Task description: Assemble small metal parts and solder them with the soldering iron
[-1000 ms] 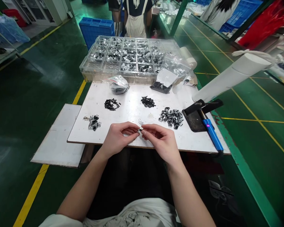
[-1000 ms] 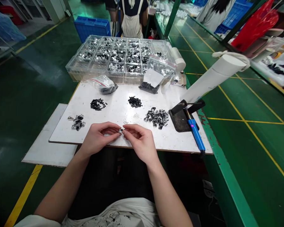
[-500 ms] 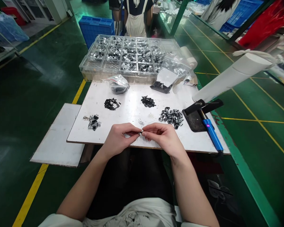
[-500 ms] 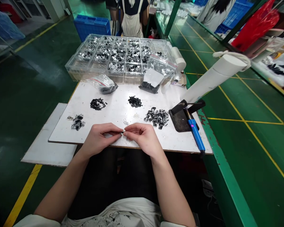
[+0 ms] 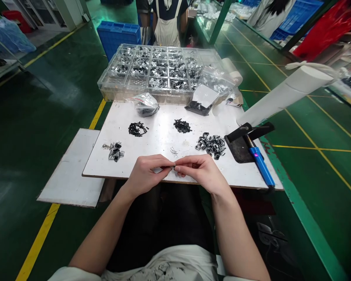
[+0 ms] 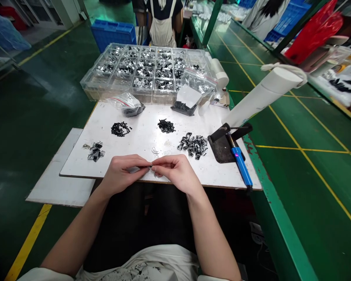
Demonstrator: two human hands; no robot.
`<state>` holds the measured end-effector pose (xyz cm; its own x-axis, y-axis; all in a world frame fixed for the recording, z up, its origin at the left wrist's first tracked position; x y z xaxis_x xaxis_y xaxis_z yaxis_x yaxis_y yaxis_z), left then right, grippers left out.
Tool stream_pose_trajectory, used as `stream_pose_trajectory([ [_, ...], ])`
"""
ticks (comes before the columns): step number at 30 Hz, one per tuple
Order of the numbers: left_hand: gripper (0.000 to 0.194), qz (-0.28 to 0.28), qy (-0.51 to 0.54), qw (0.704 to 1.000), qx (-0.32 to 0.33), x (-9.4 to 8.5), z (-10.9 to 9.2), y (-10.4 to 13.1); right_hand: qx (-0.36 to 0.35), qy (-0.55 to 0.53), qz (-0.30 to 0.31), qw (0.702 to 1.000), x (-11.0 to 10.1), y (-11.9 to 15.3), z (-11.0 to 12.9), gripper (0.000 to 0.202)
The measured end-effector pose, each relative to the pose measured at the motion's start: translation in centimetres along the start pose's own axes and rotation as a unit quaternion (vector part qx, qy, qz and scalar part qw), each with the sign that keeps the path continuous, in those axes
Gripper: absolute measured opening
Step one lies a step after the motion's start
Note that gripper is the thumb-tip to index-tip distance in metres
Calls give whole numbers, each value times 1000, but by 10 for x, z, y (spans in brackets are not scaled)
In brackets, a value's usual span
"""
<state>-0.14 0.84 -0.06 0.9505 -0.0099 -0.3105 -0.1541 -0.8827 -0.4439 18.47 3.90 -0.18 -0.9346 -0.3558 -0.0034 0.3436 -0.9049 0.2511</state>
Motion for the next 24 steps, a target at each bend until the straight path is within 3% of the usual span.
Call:
stream_pose_trajectory([
  [8,19,9,-3,1000,4,0,0,0,-36,1,-15,999,1,4,0,27],
  [24,18,25,-9,1000,1,0,-2,-1,-19,-1,-11,1000,-1,1,-1,28],
])
Point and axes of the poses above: each hand's wrist, its own y-axis away from the middle knuckle, its own x-axis out of the palm, z = x × y, the point moved 2 cm from there along -y, towards the middle knuckle, and after that the axes turned 4 degrees about -z, right-handed, at the moved point
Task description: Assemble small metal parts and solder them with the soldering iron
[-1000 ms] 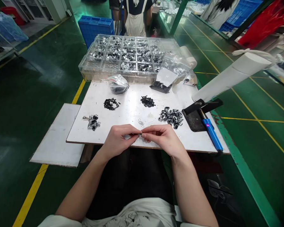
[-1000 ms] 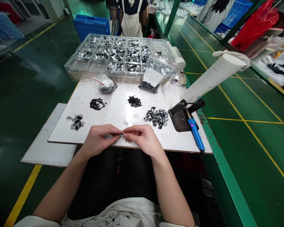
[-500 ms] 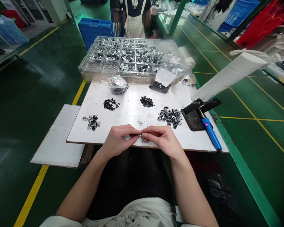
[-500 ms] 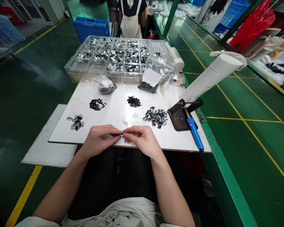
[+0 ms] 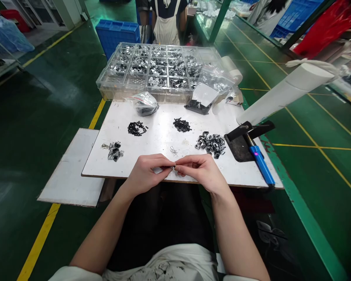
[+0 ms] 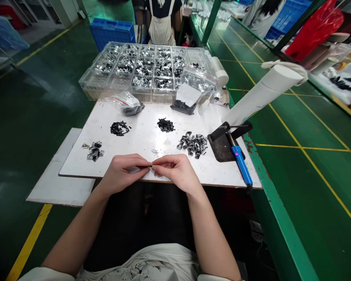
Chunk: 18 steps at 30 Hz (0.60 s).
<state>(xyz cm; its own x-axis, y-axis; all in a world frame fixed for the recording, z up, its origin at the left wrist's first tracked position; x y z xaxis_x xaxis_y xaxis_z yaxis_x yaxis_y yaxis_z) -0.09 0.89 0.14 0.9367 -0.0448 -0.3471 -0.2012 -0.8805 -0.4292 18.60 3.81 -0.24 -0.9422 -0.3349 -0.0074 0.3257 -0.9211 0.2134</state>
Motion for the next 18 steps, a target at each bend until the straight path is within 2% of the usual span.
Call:
stream_pose_trajectory([
  [12,18,-10,3,1000,8,0,-2,1,-6,-9,-11,1000,1,2,1,29],
  [18,19,0,33,998,-48,1,-2,0,-24,-37,-19,999,0,1,-2,27],
])
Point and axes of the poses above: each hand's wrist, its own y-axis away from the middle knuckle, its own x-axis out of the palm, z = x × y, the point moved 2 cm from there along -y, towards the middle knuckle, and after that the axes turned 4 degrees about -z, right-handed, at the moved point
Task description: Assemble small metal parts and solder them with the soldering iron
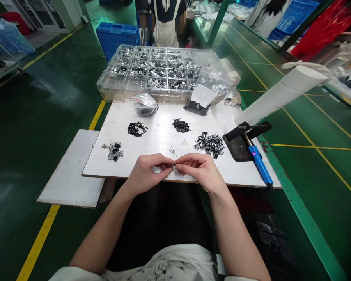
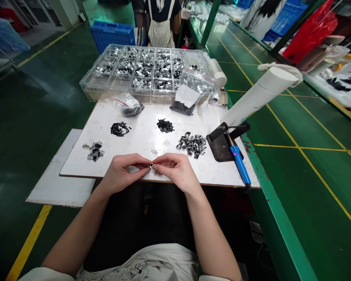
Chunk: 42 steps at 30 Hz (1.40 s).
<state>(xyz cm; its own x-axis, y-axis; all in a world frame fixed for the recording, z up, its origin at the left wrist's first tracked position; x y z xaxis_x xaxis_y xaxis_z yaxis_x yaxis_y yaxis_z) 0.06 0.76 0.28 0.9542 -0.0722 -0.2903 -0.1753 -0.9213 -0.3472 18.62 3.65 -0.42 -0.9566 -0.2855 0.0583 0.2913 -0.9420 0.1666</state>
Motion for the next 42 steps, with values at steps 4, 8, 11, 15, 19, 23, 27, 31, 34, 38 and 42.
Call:
stream_pose_trajectory([
  [4,22,-1,9,1000,-5,1,1,0,-7,3,-1,1000,0,0,1,26],
  [8,23,-2,-14,1000,13,1,2,1,-11,18,-9,1000,0,0,1,26],
  [11,22,-3,-40,999,23,1,3,2,-23,47,-19,998,1,1,0,25],
  [15,20,-11,-79,995,53,3,3,3,-58,74,-36,995,3,5,-3,20],
  [19,19,-14,-81,995,60,3,3,3,-79,89,-35,992,3,6,-4,16],
  [23,19,-5,-58,997,49,2,3,3,-69,63,-18,995,1,4,-3,14],
  [27,20,3,-41,998,37,1,2,2,-54,39,-17,998,0,4,-2,16],
  [31,19,7,-55,998,40,2,2,2,-53,41,-25,997,0,4,-3,18],
  [34,18,4,-68,996,50,2,2,2,-56,44,-30,997,0,5,-4,20],
  [38,19,0,-91,994,62,4,2,3,-57,45,-35,997,-1,5,-6,22],
  [42,18,-17,-94,994,54,5,2,3,-62,36,-44,996,-2,6,-8,21],
])
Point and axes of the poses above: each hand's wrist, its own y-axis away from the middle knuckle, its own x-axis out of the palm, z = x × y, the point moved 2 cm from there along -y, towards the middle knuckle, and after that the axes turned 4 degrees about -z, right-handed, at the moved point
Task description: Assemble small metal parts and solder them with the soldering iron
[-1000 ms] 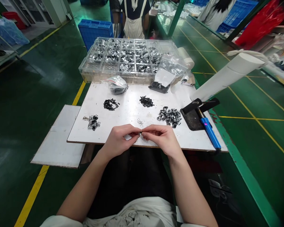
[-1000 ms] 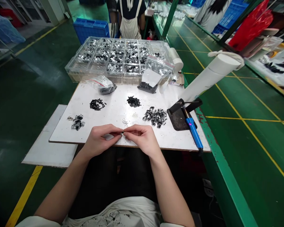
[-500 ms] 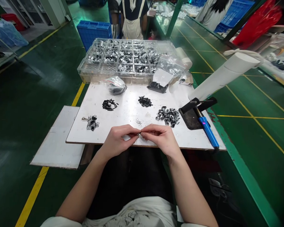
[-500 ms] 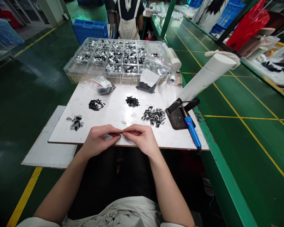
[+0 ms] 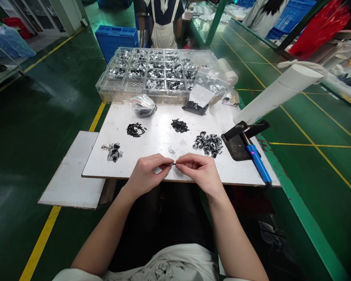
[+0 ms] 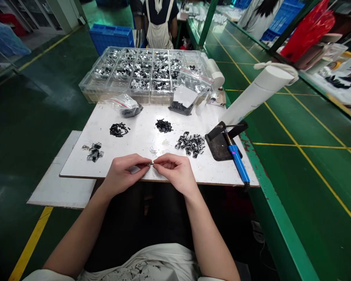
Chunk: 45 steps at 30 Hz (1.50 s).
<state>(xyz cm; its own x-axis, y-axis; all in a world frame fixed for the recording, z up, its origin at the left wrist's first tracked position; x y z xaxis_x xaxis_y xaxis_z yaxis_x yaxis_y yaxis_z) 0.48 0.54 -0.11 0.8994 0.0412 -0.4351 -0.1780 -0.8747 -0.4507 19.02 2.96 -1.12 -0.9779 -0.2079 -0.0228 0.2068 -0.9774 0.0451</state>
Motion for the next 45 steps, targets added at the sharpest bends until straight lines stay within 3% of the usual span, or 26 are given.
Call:
stream_pose_trajectory([
  [7,19,-31,115,985,-127,-4,5,-5,-76,-7,-49,996,3,4,2,10],
  [13,28,-45,179,962,-203,-7,11,-3,-70,-20,-51,996,6,6,3,14],
  [20,25,-60,156,968,-189,-5,8,-1,-60,-21,-27,998,10,3,0,15],
  [30,22,-39,127,982,-131,-7,4,0,-40,-23,-23,999,12,2,-1,16],
  [35,19,-35,131,981,-142,-8,3,0,-46,-10,-11,999,14,3,-2,16],
  [38,16,-25,161,970,-179,-9,4,-2,-79,17,-7,997,14,3,1,19],
  [45,21,48,266,933,-237,-14,7,-8,-235,81,56,967,12,5,10,30],
])
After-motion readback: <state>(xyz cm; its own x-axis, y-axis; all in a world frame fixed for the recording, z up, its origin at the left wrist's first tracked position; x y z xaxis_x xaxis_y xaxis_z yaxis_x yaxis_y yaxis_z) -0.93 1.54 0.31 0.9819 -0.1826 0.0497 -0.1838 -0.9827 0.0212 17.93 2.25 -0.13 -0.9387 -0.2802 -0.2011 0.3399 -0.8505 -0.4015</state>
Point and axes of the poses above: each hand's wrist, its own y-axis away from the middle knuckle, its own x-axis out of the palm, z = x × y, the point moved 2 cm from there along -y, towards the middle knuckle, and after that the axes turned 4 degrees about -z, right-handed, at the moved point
